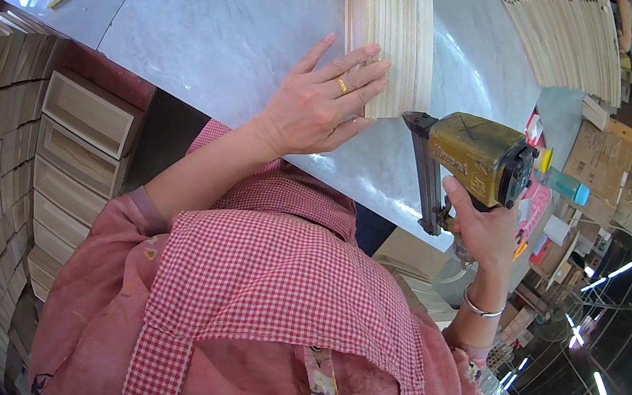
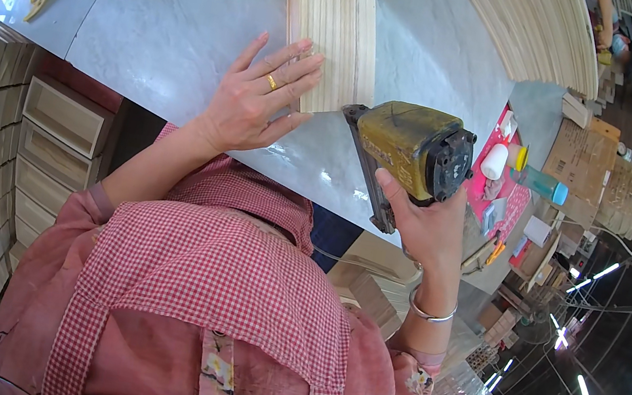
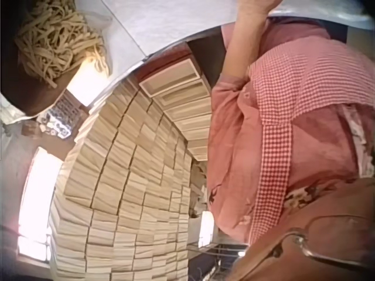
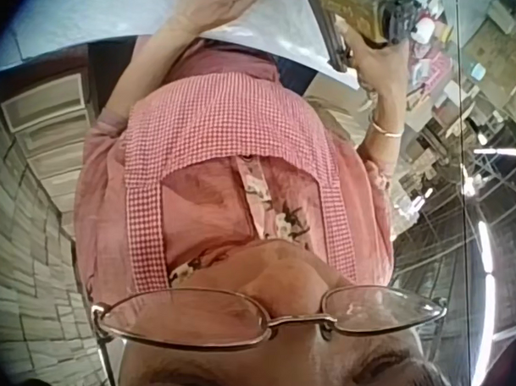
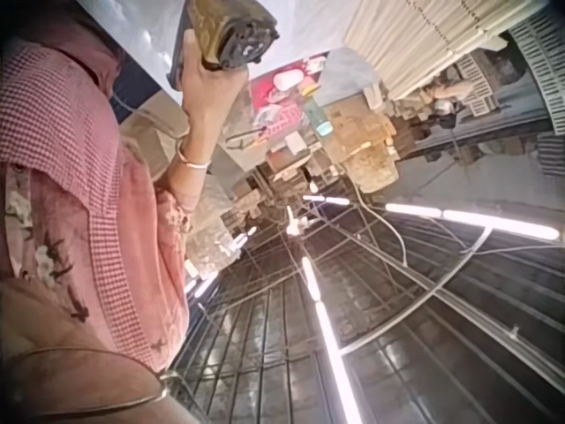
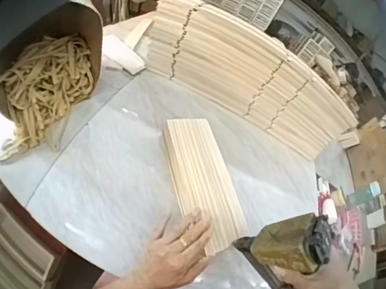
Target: Assemble wooden boxes by gluing and stapling wood pieces together.
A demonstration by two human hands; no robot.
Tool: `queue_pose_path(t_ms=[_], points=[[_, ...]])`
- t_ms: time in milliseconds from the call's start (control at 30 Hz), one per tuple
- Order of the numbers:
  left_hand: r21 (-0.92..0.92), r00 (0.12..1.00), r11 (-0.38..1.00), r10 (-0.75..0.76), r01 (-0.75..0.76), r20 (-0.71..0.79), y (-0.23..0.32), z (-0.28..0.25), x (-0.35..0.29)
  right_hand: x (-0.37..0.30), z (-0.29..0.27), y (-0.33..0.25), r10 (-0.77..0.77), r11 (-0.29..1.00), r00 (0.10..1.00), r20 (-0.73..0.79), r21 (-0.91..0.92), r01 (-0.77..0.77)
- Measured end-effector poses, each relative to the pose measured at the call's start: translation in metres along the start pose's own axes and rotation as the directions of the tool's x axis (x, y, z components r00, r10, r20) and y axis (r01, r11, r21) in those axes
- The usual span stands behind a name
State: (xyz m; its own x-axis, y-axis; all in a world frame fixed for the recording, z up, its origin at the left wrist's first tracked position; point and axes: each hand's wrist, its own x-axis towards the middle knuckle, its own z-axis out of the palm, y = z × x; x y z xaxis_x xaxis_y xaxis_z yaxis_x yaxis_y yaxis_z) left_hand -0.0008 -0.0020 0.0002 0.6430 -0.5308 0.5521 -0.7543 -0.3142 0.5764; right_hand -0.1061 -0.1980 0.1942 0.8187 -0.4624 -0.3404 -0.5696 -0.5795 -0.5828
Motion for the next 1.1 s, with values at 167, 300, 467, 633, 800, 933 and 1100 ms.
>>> queue_pose_path(t_ms=[167,300,467,633,800,933,1100], points=[[0.011,1.000,1.000,0.003,-0.003,0.000,0.000,0.000,0.000,-0.004,0.003,-0.003,0.001,0.998,0.999,-0.039,-0.060,-0.003],[0.048,1.000,0.999,-0.004,0.004,-0.001,-0.003,-0.001,0.000,-0.009,0.008,-0.005,-0.026,0.999,0.999,-0.039,-0.033,0.025],[0.012,0.999,1.000,0.005,-0.006,0.033,-0.012,-0.010,0.004,-0.020,0.011,-0.006,-0.055,0.997,0.997,-0.055,0.055,0.059],[0.032,1.000,0.999,0.011,-0.011,-0.003,-0.014,-0.006,0.002,-0.025,0.019,-0.015,-0.089,0.996,0.996,-0.002,-0.016,0.089],[-0.014,0.999,1.000,-0.015,0.015,-0.049,-0.009,-0.003,0.002,-0.018,0.023,-0.011,-0.211,0.977,0.978,0.004,-0.017,0.211],[-0.020,0.998,1.000,-0.018,0.017,-0.062,-0.011,-0.002,0.003,-0.015,0.024,-0.017,-0.165,0.986,0.985,0.044,-0.025,0.167],[-0.030,0.998,0.999,-0.020,0.019,-0.057,-0.014,-0.003,0.005,-0.012,0.025,-0.025,-0.084,0.996,0.996,0.030,-0.035,0.085]])
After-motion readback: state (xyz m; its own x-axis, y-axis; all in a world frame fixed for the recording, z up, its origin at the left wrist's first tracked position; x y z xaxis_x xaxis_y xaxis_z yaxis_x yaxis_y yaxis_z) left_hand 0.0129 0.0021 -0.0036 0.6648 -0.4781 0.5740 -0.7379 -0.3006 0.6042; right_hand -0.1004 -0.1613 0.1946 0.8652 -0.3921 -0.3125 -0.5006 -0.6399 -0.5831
